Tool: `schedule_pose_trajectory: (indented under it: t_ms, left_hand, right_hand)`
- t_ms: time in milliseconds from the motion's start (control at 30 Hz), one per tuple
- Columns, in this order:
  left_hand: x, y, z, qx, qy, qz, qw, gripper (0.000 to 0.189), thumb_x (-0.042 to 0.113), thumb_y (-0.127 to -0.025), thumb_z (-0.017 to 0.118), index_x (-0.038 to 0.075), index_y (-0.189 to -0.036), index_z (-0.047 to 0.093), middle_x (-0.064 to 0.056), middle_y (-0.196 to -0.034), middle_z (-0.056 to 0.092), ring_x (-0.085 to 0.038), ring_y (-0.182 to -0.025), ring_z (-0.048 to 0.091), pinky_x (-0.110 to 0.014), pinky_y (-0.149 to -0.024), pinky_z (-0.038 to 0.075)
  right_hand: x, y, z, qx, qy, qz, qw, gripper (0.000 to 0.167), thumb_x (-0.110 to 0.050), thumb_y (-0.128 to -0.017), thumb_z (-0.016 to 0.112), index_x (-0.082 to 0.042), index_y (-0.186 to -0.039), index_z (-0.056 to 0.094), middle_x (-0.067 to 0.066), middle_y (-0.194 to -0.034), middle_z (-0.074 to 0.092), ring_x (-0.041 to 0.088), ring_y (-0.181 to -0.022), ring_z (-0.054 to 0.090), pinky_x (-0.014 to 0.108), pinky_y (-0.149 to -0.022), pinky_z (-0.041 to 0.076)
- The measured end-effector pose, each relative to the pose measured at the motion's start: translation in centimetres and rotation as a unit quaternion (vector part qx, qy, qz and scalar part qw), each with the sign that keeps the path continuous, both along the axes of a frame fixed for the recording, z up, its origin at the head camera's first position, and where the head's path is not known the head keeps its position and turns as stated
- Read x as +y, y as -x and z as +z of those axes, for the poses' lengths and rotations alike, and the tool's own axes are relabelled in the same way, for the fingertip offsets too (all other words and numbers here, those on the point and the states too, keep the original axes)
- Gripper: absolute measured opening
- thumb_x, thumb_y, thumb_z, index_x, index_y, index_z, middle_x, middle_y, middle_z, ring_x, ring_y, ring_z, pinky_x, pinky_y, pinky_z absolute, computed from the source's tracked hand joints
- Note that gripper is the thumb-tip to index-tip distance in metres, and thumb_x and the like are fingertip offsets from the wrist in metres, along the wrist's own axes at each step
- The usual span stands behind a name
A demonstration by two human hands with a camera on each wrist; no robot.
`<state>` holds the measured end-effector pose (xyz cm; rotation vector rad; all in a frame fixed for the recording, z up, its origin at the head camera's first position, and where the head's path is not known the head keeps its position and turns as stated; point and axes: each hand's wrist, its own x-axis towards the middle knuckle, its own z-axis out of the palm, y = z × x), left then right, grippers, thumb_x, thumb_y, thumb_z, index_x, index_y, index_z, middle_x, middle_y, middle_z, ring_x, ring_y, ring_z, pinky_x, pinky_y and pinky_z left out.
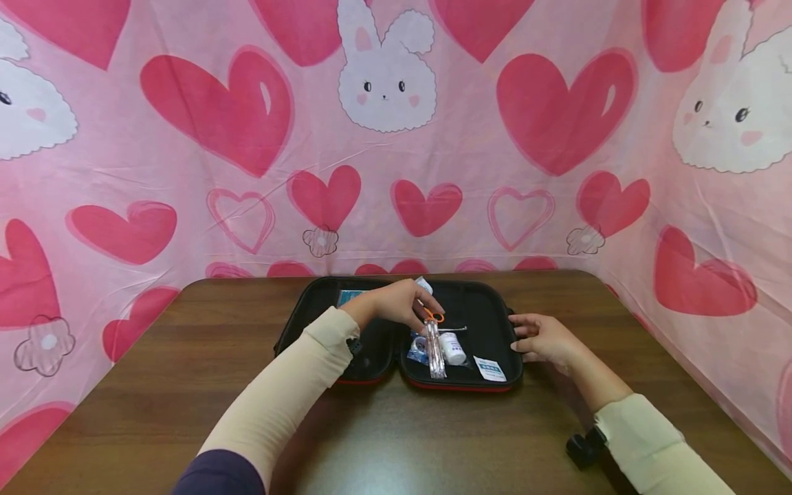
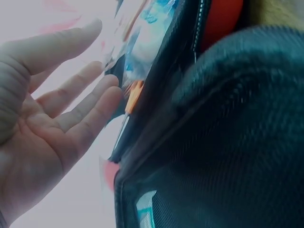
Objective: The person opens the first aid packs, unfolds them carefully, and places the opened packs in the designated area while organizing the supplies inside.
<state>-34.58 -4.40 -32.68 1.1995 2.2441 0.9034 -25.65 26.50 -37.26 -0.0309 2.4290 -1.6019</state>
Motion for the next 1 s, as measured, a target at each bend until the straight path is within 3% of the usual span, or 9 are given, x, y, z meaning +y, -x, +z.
schedule_pose_trajectory:
  t_ms: [400,667,833,1000]
  left_hand:
    - [1.8,0.0,-0.6,0.049,0.049,-0.018,0.9974,0.039,0.005,-0.079,0.08,0.005,-0.118,0.071,-0.003,-0.115,0.07,-0.011,-0.102,0.063,-0.021,-0.086,0.052]
    - [1.6,0.2,0.0,0.073,0.058,0.007,0.9956,0.027,0.004,-0.079,0.081,0.004,-0.105,0.076,-0.001,-0.099,0.073,-0.005,-0.087,0.064,-0.02,-0.078,0.053]
    - [0.9,0.5,0.4,0.068,0.047,0.016,0.9965,0.023,0.001,-0.079,0.079,0.0,-0.102,0.076,-0.003,-0.095,0.074,-0.007,-0.081,0.065,-0.021,-0.073,0.055]
    - [0.0,0.4,0.8,0.008,0.021,0.049,0.9985,0.021,-0.004,-0.081,0.076,-0.007,-0.101,0.073,-0.006,-0.087,0.073,-0.012,-0.075,0.068,-0.031,-0.071,0.059]
  right_hand:
    - [0.1,0.0,0.0,0.007,-0.004,0.005,1.0,0.064,0.005,-0.086,0.068,0.009,-0.142,0.038,0.033,-0.127,0.05,0.028,-0.095,0.06,0.043,-0.082,0.057]
    - [-0.1,-0.1,0.0,0.01,-0.002,0.007,0.9999,0.064,0.006,-0.087,0.066,0.011,-0.143,0.036,0.034,-0.128,0.049,0.027,-0.095,0.06,0.043,-0.079,0.058]
    - [-0.1,-0.1,0.0,0.01,-0.003,0.003,0.9999,0.064,0.006,-0.087,0.066,0.01,-0.142,0.036,0.033,-0.127,0.049,0.027,-0.094,0.06,0.042,-0.08,0.058]
    - [-0.1,-0.1,-0.1,0.007,-0.004,-0.002,1.0,0.062,0.005,-0.086,0.067,0.008,-0.142,0.038,0.031,-0.126,0.051,0.027,-0.094,0.06,0.041,-0.081,0.057]
